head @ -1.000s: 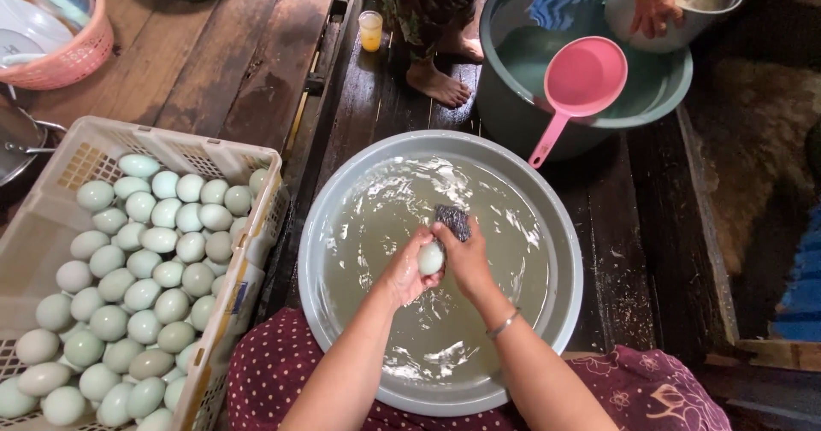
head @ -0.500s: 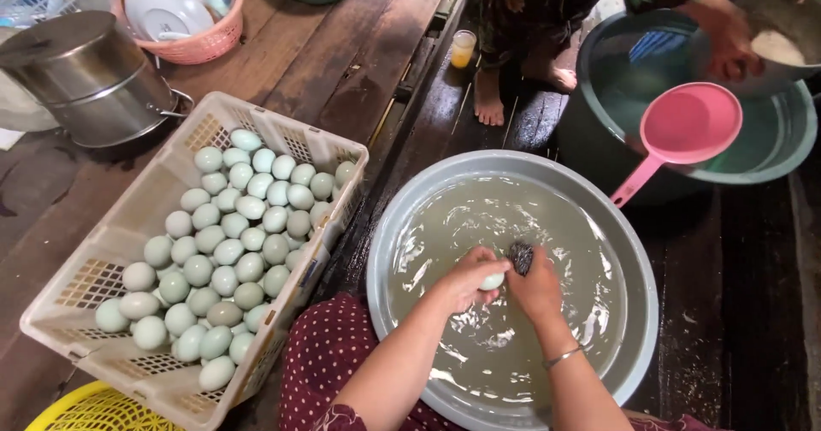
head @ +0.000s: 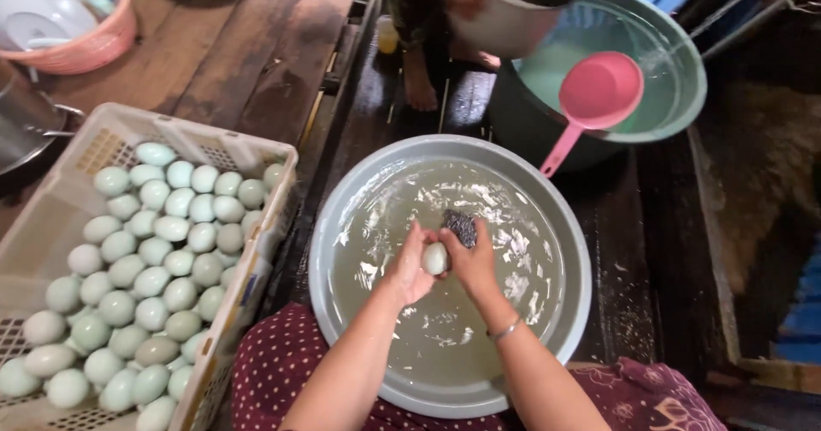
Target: Washing individual eggs in a basin of water using a scrubber and sorting them into baskets.
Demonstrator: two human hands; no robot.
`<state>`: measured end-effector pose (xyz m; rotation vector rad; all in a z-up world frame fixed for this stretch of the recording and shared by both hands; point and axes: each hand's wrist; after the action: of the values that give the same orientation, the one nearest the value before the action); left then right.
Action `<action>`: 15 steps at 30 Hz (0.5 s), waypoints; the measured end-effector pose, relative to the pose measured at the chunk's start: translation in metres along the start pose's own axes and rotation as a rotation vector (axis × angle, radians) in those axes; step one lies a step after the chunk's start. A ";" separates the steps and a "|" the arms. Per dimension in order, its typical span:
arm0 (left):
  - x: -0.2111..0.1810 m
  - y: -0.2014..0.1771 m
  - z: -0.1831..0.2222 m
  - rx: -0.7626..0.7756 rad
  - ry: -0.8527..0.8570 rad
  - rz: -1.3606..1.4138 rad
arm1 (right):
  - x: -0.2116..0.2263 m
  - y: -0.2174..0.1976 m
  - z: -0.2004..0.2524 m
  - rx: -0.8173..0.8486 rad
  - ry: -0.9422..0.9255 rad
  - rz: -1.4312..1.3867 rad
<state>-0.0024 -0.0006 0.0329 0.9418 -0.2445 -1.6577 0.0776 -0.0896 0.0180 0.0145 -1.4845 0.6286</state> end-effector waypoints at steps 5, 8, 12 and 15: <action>0.005 -0.003 -0.013 -0.060 0.020 -0.029 | 0.028 0.001 0.031 0.138 0.000 0.000; 0.005 -0.012 -0.017 0.056 0.001 -0.088 | 0.002 0.010 0.012 0.072 -0.022 0.080; 0.007 -0.012 -0.015 0.122 0.061 -0.082 | 0.004 -0.004 -0.014 -0.010 0.060 0.068; 0.011 -0.024 -0.035 0.122 0.006 -0.059 | 0.002 -0.018 -0.021 -0.063 0.132 0.189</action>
<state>0.0047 0.0084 -0.0095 1.0543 -0.3192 -1.7090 0.1041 -0.0956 0.0237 -0.2149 -1.3862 0.7209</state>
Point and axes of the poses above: each hand's wrist, its own z-axis away from the middle knuckle, its own y-axis out of the palm, x = y × z, and after that the axes turned 2 degrees about -x, right-handed
